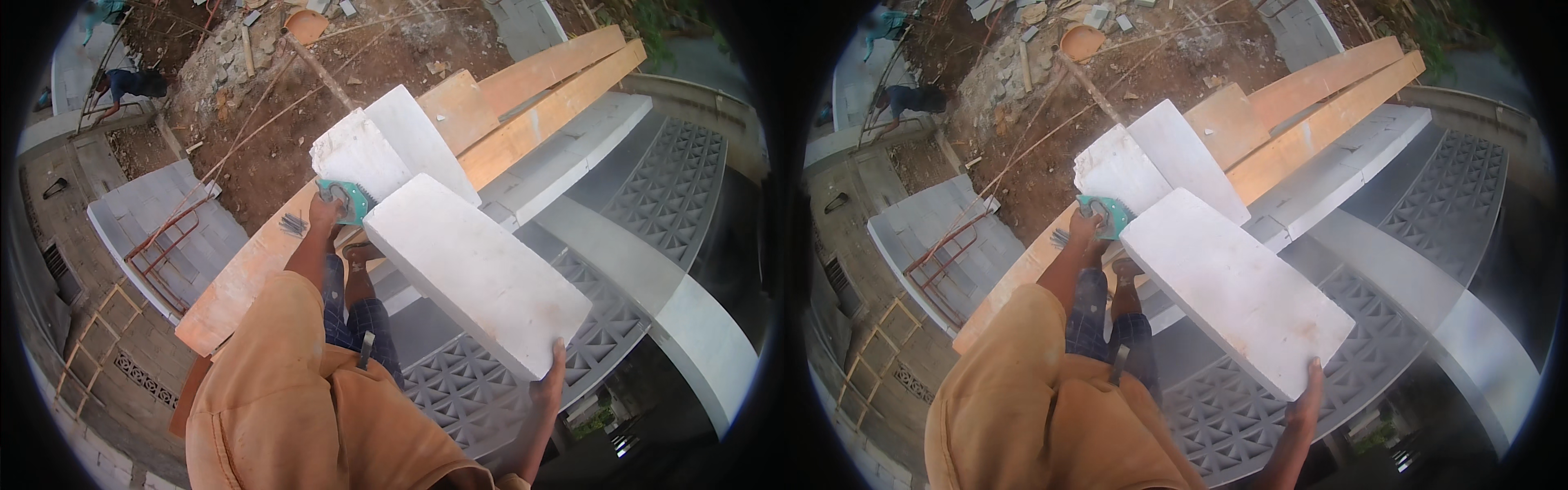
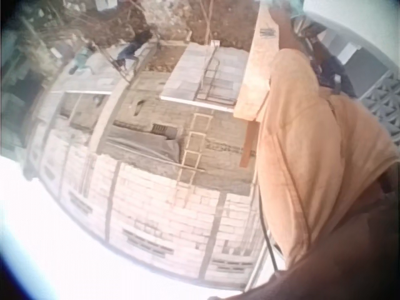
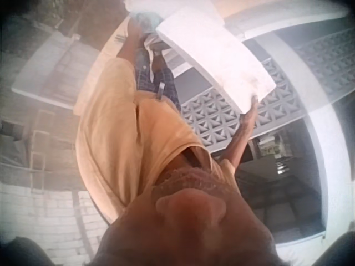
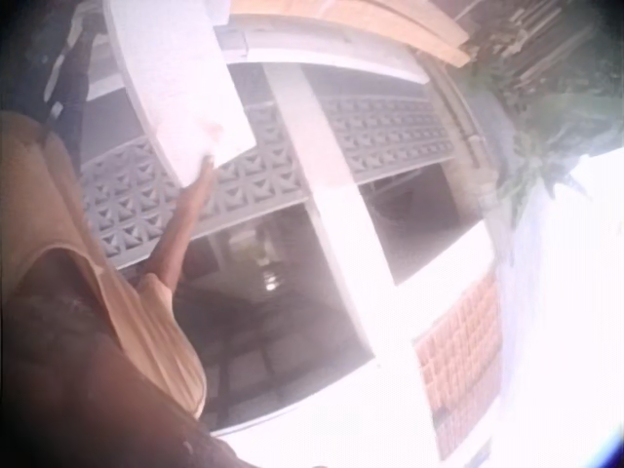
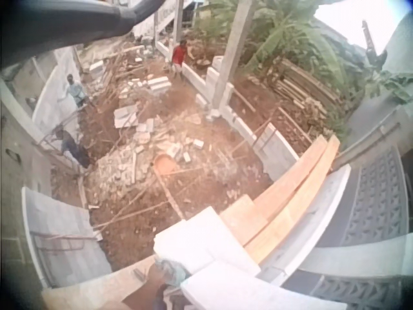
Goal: The person measures and cuts white rectangular tiles on a wooden plank at a construction site. They use a tape measure to mark dimensions, a hand saw to cut the tile, and a hammer to tap the cut piece into place.
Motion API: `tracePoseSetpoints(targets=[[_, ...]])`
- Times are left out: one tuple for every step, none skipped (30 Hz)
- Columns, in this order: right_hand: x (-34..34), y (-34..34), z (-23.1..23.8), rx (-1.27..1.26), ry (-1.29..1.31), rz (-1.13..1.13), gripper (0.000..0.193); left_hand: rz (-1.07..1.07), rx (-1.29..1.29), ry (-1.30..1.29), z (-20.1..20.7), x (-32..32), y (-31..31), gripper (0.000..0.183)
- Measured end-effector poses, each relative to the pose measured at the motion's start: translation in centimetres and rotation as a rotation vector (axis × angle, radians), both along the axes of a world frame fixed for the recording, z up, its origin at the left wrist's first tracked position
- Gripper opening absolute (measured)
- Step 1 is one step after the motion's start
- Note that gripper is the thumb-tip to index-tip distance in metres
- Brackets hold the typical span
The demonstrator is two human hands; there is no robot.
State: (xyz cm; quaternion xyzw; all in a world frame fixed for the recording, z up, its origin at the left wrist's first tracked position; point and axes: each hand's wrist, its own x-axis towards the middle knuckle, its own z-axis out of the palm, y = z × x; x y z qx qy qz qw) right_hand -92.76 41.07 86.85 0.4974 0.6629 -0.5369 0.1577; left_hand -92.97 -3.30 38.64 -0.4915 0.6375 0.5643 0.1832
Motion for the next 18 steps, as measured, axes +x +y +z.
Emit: tracePoseSetpoints(targets=[[0.5, 0.1, -0.4, -0.019, -0.006, -0.048, 0.072, -0.03, -0.03, 0.024, 3.5, 0.0, -0.3, 0.043], [1.4, 0.1, -0.5, -0.052, -0.002, -0.102, 0.072, -0.076, -0.057, 0.049, 7.7, -0.1, -0.5, 0.036], [1.8, 0.3, -0.8, -0.096, 0.0, -0.137, 0.071, 0.035, 0.005, 0.029, 9.3, 1.0, -1.5, 0.032], [2.1, 0.7, -1.0, -0.135, 0.004, -0.172, 0.071, 0.145, 0.074, 0.009, 10.6, 2.1, -2.9, 0.028], [2.6, 1.5, -1.8, -0.166, 0.008, -0.199, 0.071, 0.122, 0.043, 0.076, 12.2, 3.0, -4.7, 0.028], [3.7, 2.5, -2.4, -0.185, 0.012, -0.244, 0.071, 0.082, 0.027, 0.14, 13.6, 3.6, -6.6, 0.027], [4.7, 3.6, -3.3, -0.211, 0.015, -0.286, 0.071, 0.051, 0.014, 0.165, 15.4, 3.8, -8.7, 0.028], [5.8, 4.8, -4.5, -0.246, 0.039, -0.298, 0.071, 0.019, 0.001, 0.192, 17.4, 3.7, -10.8, 0.029], [7.1, 6.2, -5.9, -0.28, 0.067, -0.317, 0.071, -0.011, -0.002, 0.218, 19.4, 3.4, -13.0, 0.03], [8.8, 7.4, -7.3, -0.309, 0.102, -0.341, 0.07, -0.048, 0.001, 0.248, 21.4, 2.4, -15.0, 0.032], [10.4, 8.1, -8.6, -0.301, 0.095, -0.384, 0.07, -0.067, -0.058, 0.234, 23.8, 1.2, -16.6, 0.032], [12.0, 8.8, -9.9, -0.295, 0.087, -0.427, 0.07, -0.086, -0.118, 0.222, 26.1, -0.2, -17.9, 0.033], [13.7, 9.4, -11.6, -0.296, 0.08, -0.47, 0.069, -0.114, -0.162, 0.211, 28.1, -1.5, -19.6, 0.032], [15.2, 9.8, -12.6, -0.29, 0.097, -0.483, 0.07, -0.128, -0.185, 0.189, 29.1, -2.3, -21.5, 0.031], [17.0, 10.5, -14.7, -0.309, 0.124, -0.491, 0.07, -0.132, -0.202, 0.223, 31.3, -2.9, -22.8, 0.031], [19.1, 11.1, -17.0, -0.327, 0.146, -0.503, 0.07, -0.14, -0.218, 0.252, 33.4, -3.4, -24.0, 0.03], [21.5, 12.1, -19.6, -0.296, 0.151, -0.52, 0.07, -0.148, -0.24, 0.255, 35.0, -3.8, -25.2, 0.028], [24.1, 12.8, -22.5, -0.267, 0.151, -0.54, 0.069, -0.158, -0.264, 0.255, 36.2, -4.1, -26.7, 0.026]])
